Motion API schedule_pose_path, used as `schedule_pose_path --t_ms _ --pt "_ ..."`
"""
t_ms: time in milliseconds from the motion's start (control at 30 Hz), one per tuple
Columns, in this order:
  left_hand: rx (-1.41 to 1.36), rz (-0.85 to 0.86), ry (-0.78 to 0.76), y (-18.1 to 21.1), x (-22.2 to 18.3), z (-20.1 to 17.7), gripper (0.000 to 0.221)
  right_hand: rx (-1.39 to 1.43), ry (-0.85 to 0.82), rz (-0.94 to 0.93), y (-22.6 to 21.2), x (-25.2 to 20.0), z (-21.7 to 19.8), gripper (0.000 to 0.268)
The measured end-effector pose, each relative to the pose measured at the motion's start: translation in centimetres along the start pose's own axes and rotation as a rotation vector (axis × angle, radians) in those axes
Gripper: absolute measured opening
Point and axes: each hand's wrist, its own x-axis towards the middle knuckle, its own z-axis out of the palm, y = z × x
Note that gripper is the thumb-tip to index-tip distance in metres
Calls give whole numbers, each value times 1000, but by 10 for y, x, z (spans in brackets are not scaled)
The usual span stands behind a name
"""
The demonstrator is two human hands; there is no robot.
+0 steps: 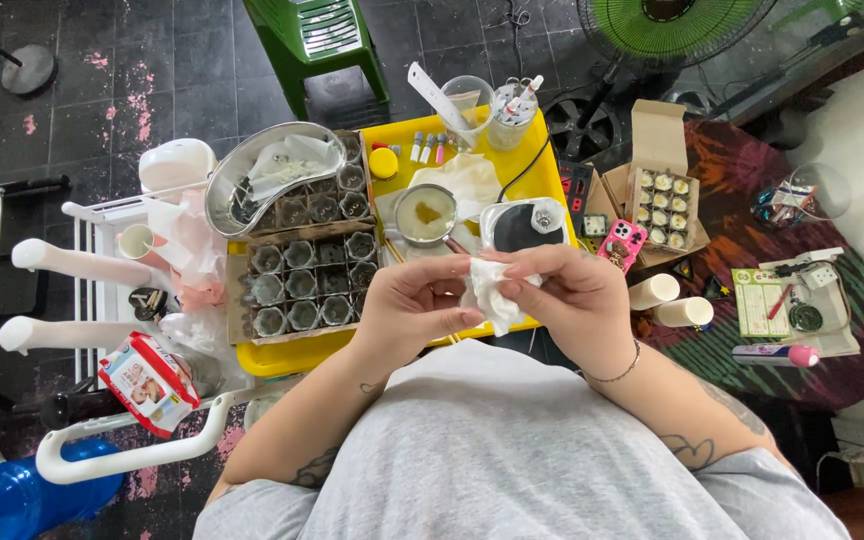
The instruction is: Cleaning residue from a plastic candle mold using a tissue and chopsticks.
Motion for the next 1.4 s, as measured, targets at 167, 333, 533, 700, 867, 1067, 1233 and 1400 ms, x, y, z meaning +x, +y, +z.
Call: schedule_pose_path --t_ms 167,333,533,700,867,1067,1233,1400 --pt "62 -84 -17 3 0 6 50 -223 269 165 16 11 -4 12" --pt "-104 -124 -1 13 3 6 53 440 361 64 15 22 -4 8" --pt "-299 -8 -21 -1 2 -12 52 418 282 -78 11 6 -11 10" --pt "-315 24 24 3 7 -3 51 -182 -43 -259 3 6 6 12" --pt "-224 93 63 -5 7 -7 49 91 -16 -64 15 4 7 17" --pt "-284 -2 87 -3 6 -9 49 57 -99 12 17 2 -3 20" --pt "-332 -7 66 4 11 -4 50 -34 -201 -113 20 3 0 35" --pt "-393 -33 102 5 11 -4 53 -234 -108 -218 21 3 -11 33"
